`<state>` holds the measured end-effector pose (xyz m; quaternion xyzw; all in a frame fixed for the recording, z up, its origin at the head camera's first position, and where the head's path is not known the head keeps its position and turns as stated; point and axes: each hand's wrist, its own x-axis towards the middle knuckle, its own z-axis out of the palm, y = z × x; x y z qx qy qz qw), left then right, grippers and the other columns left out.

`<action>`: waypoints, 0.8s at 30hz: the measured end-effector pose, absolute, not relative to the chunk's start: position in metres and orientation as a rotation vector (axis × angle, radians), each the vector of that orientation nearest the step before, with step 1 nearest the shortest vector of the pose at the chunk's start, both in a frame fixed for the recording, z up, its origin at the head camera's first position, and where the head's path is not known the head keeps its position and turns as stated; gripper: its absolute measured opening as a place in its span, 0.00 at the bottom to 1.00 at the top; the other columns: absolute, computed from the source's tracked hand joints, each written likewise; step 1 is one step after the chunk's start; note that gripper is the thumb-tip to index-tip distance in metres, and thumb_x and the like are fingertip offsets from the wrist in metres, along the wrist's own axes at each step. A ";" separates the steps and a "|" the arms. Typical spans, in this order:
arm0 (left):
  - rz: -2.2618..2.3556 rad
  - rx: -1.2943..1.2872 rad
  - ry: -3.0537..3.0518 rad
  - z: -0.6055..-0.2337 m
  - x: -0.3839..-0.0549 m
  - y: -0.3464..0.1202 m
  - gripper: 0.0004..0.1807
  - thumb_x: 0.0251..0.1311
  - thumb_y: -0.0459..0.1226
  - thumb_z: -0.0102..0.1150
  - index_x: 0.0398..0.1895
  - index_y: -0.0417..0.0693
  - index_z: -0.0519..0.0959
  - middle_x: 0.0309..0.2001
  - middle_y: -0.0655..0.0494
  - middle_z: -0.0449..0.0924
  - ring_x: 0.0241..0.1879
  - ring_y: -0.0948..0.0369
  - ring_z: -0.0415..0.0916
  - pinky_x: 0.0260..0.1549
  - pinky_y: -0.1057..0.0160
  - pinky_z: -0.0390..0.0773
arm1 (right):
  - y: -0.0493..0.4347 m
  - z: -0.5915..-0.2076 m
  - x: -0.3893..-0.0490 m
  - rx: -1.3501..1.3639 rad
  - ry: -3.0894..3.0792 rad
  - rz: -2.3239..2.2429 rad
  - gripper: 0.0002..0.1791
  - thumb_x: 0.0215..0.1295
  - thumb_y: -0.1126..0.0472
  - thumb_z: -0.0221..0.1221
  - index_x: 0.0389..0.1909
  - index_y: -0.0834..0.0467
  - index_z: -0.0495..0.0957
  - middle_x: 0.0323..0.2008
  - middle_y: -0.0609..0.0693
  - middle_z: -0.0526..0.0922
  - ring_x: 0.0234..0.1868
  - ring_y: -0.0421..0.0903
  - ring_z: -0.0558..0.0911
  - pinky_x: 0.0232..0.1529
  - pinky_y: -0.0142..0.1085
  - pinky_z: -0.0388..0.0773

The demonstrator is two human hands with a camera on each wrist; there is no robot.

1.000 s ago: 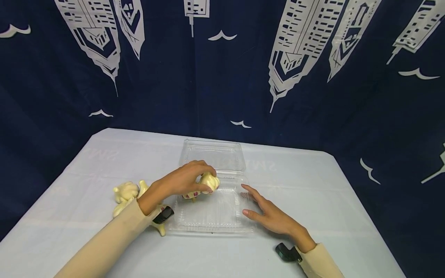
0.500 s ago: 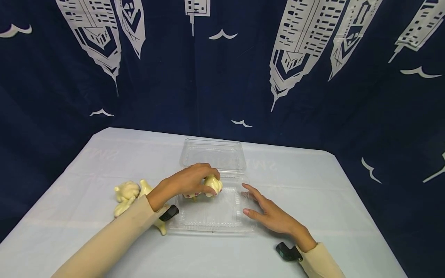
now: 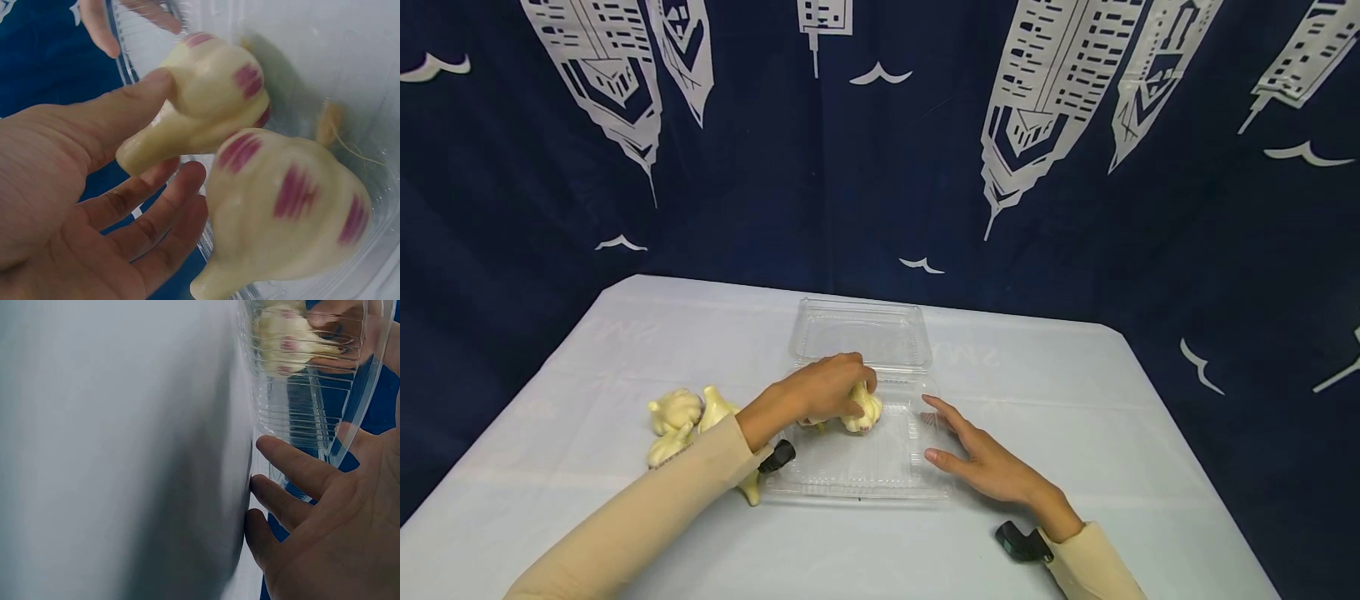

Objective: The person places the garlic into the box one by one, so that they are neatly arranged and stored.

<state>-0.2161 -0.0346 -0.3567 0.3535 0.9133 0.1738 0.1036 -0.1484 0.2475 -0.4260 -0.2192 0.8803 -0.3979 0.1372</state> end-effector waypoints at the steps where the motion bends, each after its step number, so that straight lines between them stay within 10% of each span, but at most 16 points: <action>1: 0.505 1.042 2.697 -0.357 -0.216 -0.035 0.13 0.58 0.37 0.72 0.45 0.48 0.83 0.44 0.53 0.77 0.39 0.59 0.72 0.39 0.59 0.77 | 0.247 -0.426 -0.148 -0.635 2.548 -1.150 0.42 0.72 0.45 0.57 0.79 0.40 0.46 0.74 0.57 0.64 0.76 0.61 0.61 0.71 0.64 0.57; 24: 0.655 1.019 2.840 -0.342 -0.208 -0.065 0.14 0.66 0.37 0.64 0.55 0.52 0.81 0.54 0.56 0.77 0.47 0.57 0.77 0.44 0.54 0.80 | 0.248 -0.426 -0.149 -0.638 2.542 -1.146 0.42 0.72 0.44 0.57 0.79 0.38 0.45 0.75 0.56 0.62 0.76 0.60 0.60 0.71 0.64 0.58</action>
